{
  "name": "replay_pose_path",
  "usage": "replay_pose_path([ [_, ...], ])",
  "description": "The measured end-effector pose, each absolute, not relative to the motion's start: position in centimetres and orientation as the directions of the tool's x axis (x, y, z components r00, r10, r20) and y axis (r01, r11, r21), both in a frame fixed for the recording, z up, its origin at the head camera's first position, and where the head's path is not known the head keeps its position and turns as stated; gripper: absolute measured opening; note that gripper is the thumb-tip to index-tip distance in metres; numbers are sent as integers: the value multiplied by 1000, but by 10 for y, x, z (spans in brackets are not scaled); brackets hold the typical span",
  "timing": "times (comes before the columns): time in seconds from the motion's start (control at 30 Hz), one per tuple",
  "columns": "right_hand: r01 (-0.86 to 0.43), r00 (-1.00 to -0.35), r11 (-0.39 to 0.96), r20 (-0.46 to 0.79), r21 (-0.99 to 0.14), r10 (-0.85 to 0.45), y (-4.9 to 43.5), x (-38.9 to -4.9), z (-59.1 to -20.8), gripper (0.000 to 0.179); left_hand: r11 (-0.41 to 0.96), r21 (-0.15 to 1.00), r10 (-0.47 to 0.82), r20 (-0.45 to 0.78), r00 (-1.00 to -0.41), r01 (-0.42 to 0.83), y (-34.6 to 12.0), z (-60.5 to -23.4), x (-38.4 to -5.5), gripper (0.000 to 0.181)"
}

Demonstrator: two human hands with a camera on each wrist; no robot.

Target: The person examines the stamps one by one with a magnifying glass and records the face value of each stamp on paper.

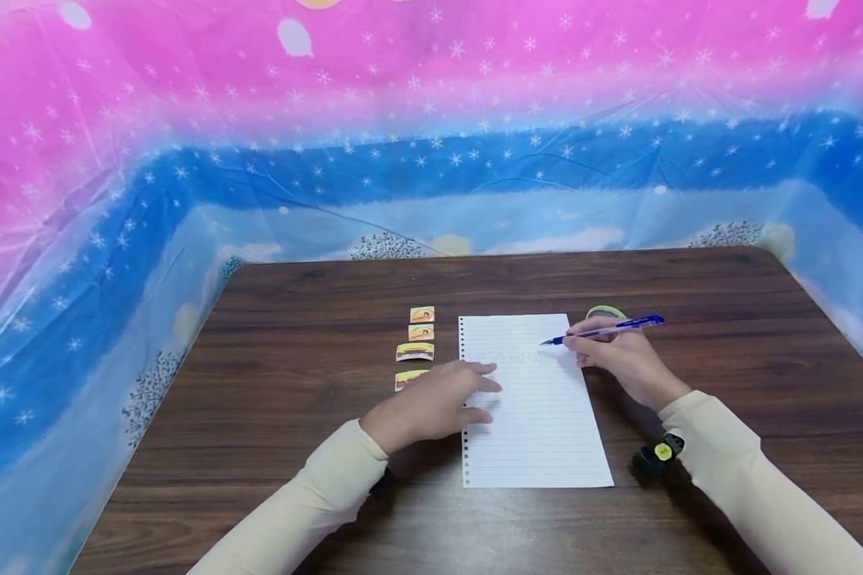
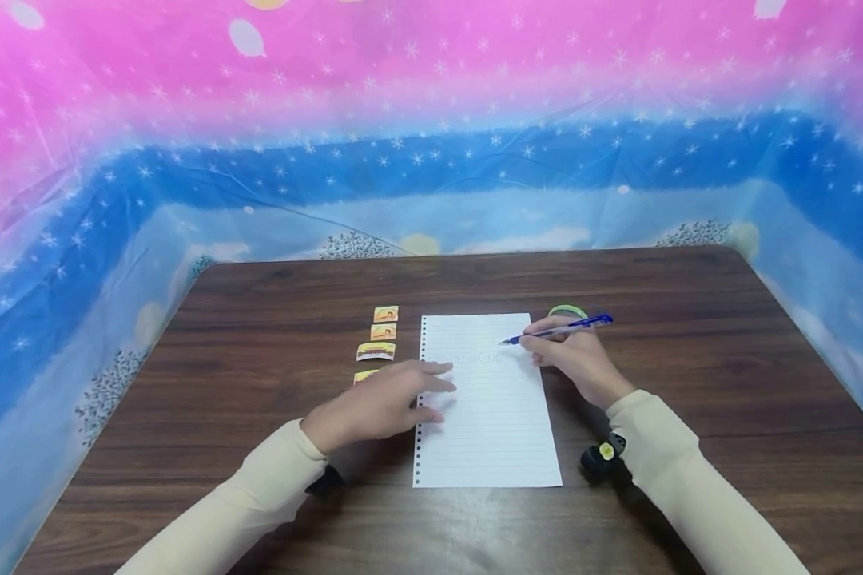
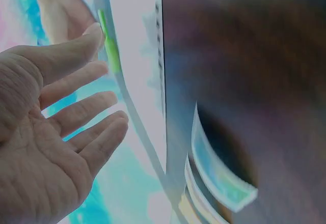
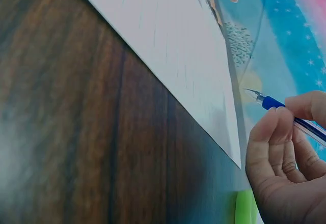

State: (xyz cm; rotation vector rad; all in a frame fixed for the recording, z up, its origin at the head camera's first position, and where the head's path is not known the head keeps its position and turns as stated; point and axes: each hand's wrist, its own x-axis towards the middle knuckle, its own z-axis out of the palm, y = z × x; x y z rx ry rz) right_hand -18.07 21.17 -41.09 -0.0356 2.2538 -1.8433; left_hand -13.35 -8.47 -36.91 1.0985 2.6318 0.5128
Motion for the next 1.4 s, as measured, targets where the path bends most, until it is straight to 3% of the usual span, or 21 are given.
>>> replay_pose_path([
  [0.2,113,-976,182,-144,-977,-166,218,-175,-406,39,663,524,653,-55,-756,535,-102,-362,-153,34],
  [0.47,78,-987,171,-100,-982,-125,227,-170,-406,34,717,526,545,-15,-838,457,-120,-361,-180,31],
  [0.63,59,-989,93,-71,-994,-130,231,-166,-404,26,749,533,471,-9,-882,395,-129,-364,-195,32],
  [0.83,0,-995,80,-8,-997,-101,236,-163,-407,19,770,534,416,-4,-910,350,-137,-370,-211,31],
  [1.07,-26,-995,12,25,-1000,-100,242,-159,-409,30,788,545,355,-21,-935,287,-144,-378,-225,31],
  [1.27,-72,-994,17,71,-997,-86,248,-153,-408,22,796,552,311,-25,-950,246,-146,-381,-236,29],
  [1.4,-67,-995,-1,67,-998,-68,250,-150,-407,26,798,562,285,-34,-958,218,-148,-382,-241,26],
])
